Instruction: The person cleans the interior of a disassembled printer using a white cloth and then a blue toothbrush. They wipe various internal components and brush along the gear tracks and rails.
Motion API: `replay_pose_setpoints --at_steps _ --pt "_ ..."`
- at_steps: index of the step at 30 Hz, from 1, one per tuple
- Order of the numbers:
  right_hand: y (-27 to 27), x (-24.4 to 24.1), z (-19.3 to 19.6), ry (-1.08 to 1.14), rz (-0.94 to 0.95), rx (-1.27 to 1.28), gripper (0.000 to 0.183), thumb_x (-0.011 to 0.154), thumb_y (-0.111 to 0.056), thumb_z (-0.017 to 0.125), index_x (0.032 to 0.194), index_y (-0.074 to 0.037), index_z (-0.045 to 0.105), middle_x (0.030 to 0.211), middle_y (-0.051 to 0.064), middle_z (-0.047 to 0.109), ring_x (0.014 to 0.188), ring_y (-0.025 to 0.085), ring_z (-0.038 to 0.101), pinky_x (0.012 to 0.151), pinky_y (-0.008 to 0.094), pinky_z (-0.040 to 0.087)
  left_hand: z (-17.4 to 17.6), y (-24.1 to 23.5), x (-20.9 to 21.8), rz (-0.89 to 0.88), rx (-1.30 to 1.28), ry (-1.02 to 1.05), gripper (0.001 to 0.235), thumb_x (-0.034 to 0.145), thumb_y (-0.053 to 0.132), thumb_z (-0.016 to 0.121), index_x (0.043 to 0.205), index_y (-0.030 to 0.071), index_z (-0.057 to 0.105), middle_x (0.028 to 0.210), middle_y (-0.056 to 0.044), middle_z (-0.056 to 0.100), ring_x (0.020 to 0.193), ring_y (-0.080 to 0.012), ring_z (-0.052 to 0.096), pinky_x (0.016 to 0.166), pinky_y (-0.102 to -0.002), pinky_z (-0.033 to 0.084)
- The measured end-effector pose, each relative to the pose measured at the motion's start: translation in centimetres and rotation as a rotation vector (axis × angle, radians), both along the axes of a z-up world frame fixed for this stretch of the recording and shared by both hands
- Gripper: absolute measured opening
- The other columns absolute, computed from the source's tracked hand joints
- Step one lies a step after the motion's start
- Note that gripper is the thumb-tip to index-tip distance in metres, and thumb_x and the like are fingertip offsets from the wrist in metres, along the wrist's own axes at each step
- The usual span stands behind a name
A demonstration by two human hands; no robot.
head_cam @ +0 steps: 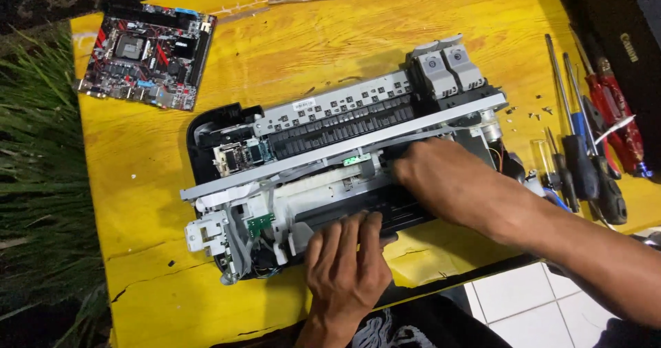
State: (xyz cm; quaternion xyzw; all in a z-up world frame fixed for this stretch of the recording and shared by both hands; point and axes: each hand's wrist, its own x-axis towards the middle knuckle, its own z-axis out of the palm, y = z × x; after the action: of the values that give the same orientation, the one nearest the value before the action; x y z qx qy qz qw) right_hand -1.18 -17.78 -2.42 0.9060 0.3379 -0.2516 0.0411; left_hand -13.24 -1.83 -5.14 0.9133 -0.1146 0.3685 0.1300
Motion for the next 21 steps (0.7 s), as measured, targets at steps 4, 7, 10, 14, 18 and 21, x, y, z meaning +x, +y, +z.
replay_pose_setpoints --at_steps 4,7,10,14,18,21 --pt "1.9 -0.1 0.6 0.114 0.014 0.114 0.038 0.091 0.007 0.05 0.061 -0.014 0.06 0.051 -0.005 0.048 0.042 0.014 0.05 0.044 0.035 0.043 0.0 0.2 -0.2 -0.018 -0.026 0.01 0.026 0.102 0.005 0.048 0.09 0.012 0.07 0.084 -0.003 0.07 0.067 -0.0153 0.059 0.061 -0.031 0.039" --pt "2.6 -0.3 2.5 0.202 -0.05 0.258 0.03 0.092 0.002 0.057 0.066 -0.012 0.063 0.053 -0.004 0.048 0.045 0.013 0.042 0.044 0.034 0.035 -0.2 0.5 -0.3 -0.008 -0.005 0.013 0.022 0.102 0.008 0.05 0.093 0.013 0.07 0.085 -0.001 0.069 0.068 -0.0144 0.058 0.063 -0.03 0.038" --pt "1.6 -0.5 4.0 0.257 -0.017 0.393 0.025 0.096 -0.001 0.059 0.089 -0.015 0.078 0.058 -0.003 0.058 0.046 0.011 0.055 0.041 0.03 0.042 0.0 0.7 -0.3 -0.039 -0.002 -0.007 0.022 0.103 0.008 0.049 0.094 0.012 0.069 0.084 -0.001 0.066 0.066 -0.0146 0.054 0.061 -0.029 0.038" --pt "-2.3 0.0 4.7 0.338 -0.191 0.122 0.04 0.095 -0.003 0.054 0.127 -0.02 0.071 0.132 0.008 0.069 0.102 0.022 0.081 0.089 0.032 0.071 -0.1 0.6 -0.3 -0.023 0.017 -0.018 0.025 0.101 0.006 0.048 0.091 0.015 0.068 0.083 0.001 0.065 0.066 -0.0134 0.055 0.061 -0.028 0.037" --pt "-6.9 0.7 5.3 0.284 -0.077 0.276 0.022 0.088 -0.016 0.067 0.104 -0.023 0.081 0.113 -0.007 0.083 0.091 0.012 0.089 0.068 0.022 0.08 -1.3 0.2 -0.2 0.005 0.001 -0.064 0.024 0.103 0.007 0.051 0.09 0.016 0.069 0.08 0.002 0.067 0.065 -0.0108 0.055 0.061 -0.026 0.036" --pt "-6.7 0.2 4.5 0.077 -0.076 0.225 0.045 0.092 -0.026 0.063 0.136 -0.02 0.06 0.118 0.006 0.067 0.097 0.036 0.07 0.083 0.049 0.055 -0.6 0.2 -0.2 -0.003 -0.003 -0.06 0.024 0.102 0.005 0.051 0.091 0.016 0.069 0.08 0.002 0.067 0.065 -0.0126 0.057 0.06 -0.028 0.038"
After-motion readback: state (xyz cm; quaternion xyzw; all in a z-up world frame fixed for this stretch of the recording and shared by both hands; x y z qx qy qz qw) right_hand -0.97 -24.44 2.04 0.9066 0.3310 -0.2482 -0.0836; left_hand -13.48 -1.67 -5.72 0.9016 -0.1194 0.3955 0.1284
